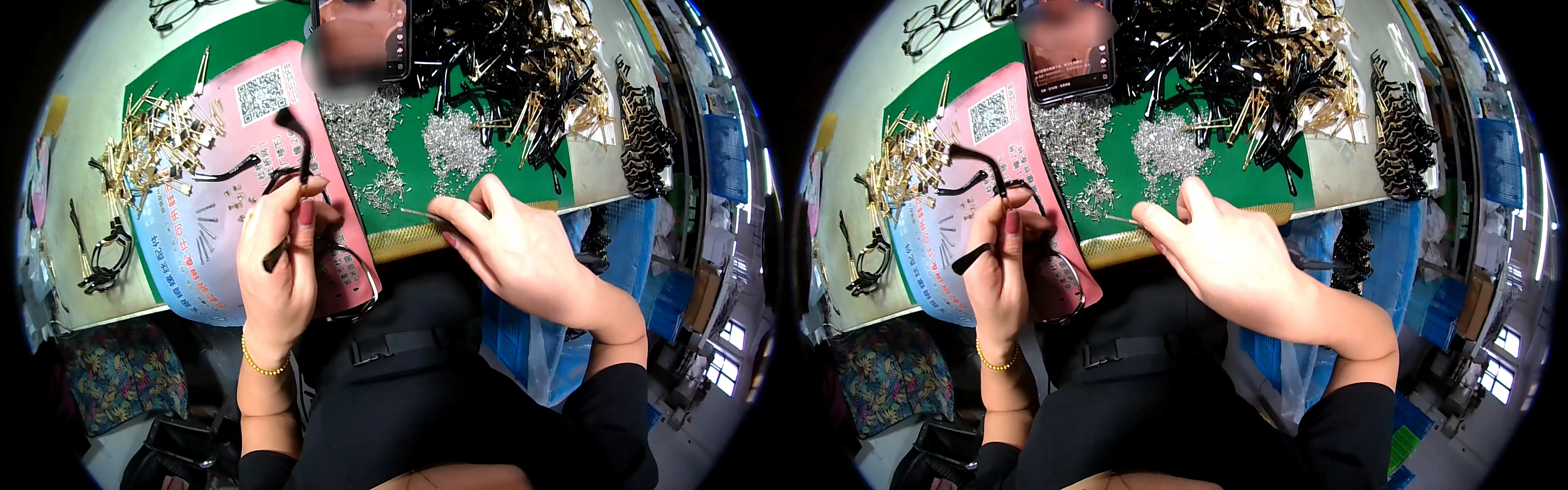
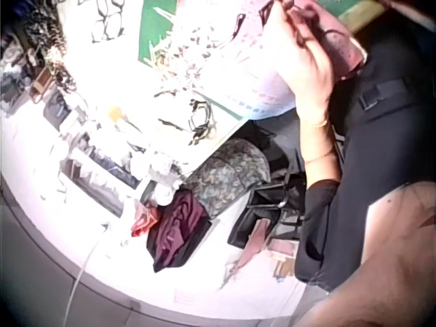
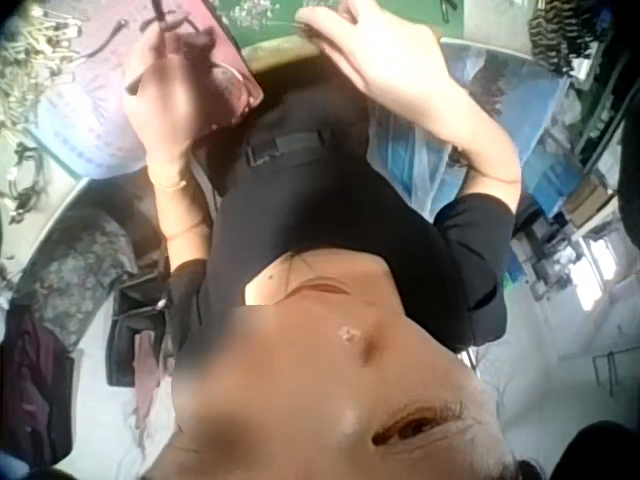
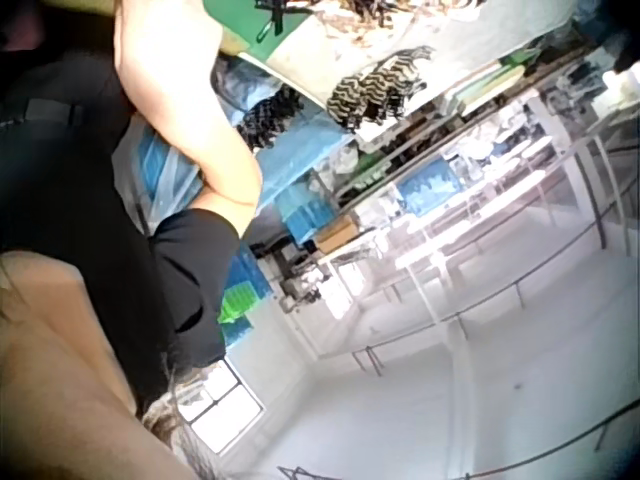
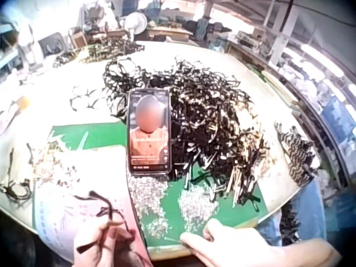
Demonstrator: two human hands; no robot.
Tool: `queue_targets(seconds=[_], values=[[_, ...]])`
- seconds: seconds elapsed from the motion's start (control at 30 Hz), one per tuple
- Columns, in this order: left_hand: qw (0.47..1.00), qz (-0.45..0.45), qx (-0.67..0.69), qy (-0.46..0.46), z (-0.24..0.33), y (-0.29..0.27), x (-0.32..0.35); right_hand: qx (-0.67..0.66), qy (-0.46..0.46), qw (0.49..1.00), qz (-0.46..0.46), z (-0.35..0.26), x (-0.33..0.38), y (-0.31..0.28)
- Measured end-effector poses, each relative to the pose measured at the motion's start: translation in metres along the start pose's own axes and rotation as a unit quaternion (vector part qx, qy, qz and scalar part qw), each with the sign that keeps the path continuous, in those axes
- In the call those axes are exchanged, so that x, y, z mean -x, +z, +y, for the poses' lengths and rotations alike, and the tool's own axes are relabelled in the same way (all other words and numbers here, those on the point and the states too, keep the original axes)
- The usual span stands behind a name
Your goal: The person assembles eyeglasses by hand at a workbench. They pick up temple arms and frame fronts, then attach the temples to the frame using a small screwdriver to tighten screws. The person repeats this process for multiple pairs of glasses, placing finished units aside.
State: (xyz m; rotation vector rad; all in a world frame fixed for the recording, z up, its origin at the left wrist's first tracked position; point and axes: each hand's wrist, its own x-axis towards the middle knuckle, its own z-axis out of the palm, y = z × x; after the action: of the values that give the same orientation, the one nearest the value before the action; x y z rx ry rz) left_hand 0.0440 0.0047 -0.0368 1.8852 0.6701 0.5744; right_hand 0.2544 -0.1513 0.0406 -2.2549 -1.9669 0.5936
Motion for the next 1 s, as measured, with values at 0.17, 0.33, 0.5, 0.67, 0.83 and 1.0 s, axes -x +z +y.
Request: queue_targets(seconds=[0.17,0.33,0.5,0.67,0.83,1.0], values=[[0.991,0.083,0.091,0.052,-0.001,0.002,0.001,0.038,0.000,0.999,-0.004,0.005,0.001,0.006],[0.968,0.195,0.158,0.017,-0.003,0.000,-0.002,0.042,-0.006,0.999,-0.001,0.005,-0.001,0.010],[0.961,0.169,0.215,-0.039,0.001,-0.012,-0.006,0.037,-0.006,0.999,0.022,0.006,0.000,0.012],[0.968,0.146,0.194,-0.056,0.001,-0.012,-0.028,0.031,0.000,0.999,0.035,0.005,0.000,0.015],[0.977,0.099,0.175,-0.074,-0.001,-0.011,-0.033,0.083,0.004,0.996,0.014,0.001,-0.002,0.014],[0.978,0.031,0.151,-0.139,0.010,-0.010,-0.013,0.030,0.003,1.000,0.001,0.000,-0.001,0.010]])
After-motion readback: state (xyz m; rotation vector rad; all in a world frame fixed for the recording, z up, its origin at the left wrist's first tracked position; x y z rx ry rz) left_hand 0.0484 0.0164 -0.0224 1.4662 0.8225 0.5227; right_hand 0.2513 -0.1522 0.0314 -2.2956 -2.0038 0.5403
